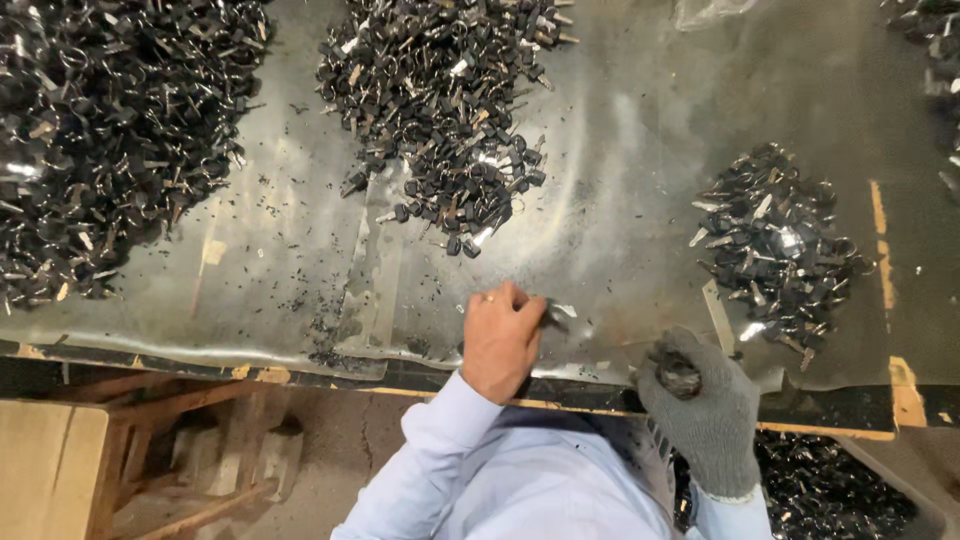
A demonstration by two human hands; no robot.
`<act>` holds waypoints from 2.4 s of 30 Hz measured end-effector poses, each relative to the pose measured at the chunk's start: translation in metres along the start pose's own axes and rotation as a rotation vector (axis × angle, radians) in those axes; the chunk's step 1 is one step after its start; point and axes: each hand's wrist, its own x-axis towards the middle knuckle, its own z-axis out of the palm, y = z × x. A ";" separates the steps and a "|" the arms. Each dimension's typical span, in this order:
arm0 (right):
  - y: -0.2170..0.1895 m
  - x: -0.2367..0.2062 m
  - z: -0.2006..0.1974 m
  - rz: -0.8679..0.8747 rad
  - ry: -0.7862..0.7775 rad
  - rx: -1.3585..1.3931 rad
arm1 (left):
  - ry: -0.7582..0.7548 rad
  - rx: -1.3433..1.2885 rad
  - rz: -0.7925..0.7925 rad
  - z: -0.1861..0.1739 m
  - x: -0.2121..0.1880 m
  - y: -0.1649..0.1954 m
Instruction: The person repeatedly picks up individual keys from a large pile on a metal table, briefly manipulates them with both hands, and places them into a separate pile. The task continues in a repetitive cycle throughout the clip.
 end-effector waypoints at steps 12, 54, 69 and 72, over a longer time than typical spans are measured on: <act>-0.013 0.020 0.002 -0.186 0.025 -0.158 | -0.042 -0.076 0.330 0.072 0.032 0.013; -0.005 0.050 0.029 -0.282 -0.010 -0.075 | 0.129 -0.066 -0.031 0.038 0.030 -0.018; 0.012 0.008 0.021 0.066 -0.019 0.402 | -0.155 -0.891 -0.215 0.050 -0.038 0.026; 0.012 0.012 0.020 0.099 -0.019 0.400 | -0.192 -0.846 -0.101 0.040 -0.025 0.020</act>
